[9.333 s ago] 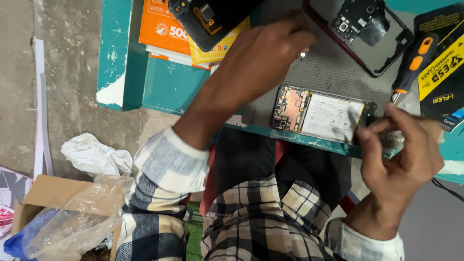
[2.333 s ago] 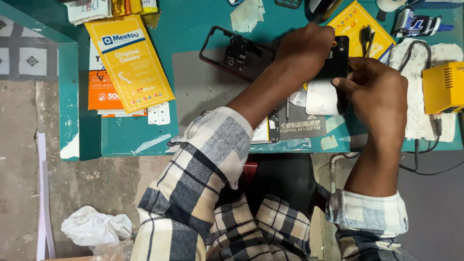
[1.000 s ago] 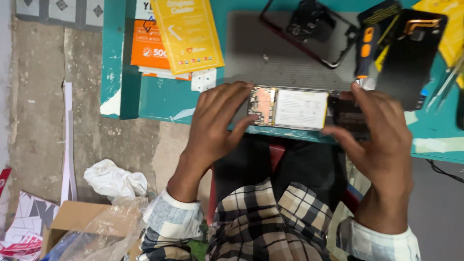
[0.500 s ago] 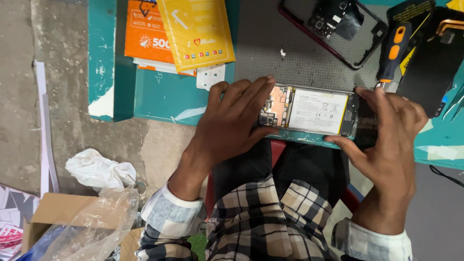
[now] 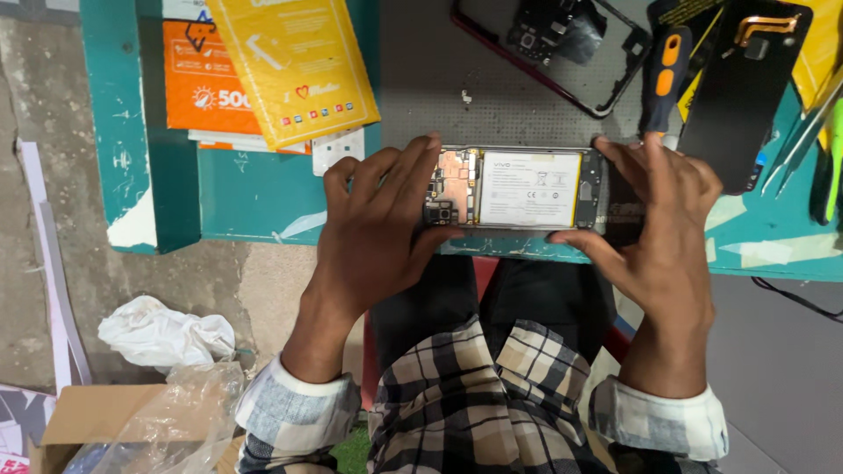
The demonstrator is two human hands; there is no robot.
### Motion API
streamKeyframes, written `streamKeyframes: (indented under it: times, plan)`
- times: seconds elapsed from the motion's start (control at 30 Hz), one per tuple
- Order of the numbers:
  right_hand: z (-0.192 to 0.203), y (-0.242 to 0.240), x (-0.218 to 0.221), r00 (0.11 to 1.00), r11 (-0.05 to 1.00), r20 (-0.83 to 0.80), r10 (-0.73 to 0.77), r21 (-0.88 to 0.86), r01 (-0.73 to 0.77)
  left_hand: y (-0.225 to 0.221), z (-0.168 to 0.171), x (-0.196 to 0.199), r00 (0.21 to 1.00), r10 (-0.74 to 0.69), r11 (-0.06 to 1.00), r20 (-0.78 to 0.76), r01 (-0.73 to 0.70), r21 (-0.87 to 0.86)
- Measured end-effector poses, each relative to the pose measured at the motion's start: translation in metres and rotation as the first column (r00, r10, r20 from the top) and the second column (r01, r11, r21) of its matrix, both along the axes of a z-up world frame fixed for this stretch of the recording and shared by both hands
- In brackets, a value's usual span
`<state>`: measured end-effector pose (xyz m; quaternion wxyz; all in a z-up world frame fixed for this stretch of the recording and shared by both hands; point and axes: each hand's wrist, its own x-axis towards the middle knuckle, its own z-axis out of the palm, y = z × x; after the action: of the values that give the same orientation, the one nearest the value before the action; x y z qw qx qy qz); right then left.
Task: The person disassembles a smartphone using a screwdriver and tweezers. They remove the back cover, unscrew internal components, and detach the motherboard from the battery and frame.
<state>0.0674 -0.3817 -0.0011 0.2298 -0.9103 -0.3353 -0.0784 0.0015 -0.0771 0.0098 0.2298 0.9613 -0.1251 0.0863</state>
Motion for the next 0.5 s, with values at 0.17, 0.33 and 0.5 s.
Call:
streamKeyframes:
  times: [0.17, 0.33, 0.5]
  plan:
    - [-0.005, -0.001, -0.001, 1.0, 0.998, -0.002, -0.022, 0.057, 0.022, 0.0, 0.0, 0.001, 1.0, -0.007, 1.0, 0.009, 0.007, -0.026]
    - [-0.016, -0.011, -0.013, 0.971, 0.885, -0.057, -0.233, 0.401, 0.236, -0.001, -0.001, 0.001, 1.0, -0.007, 0.999, 0.029, 0.008, -0.035]
    - [0.0, -0.014, 0.0, 0.856, 0.695, -0.202, -0.476, 0.509, 0.507, -0.002, 0.001, 0.0, 0.999, -0.02, 0.999, 0.043, 0.021, -0.03]
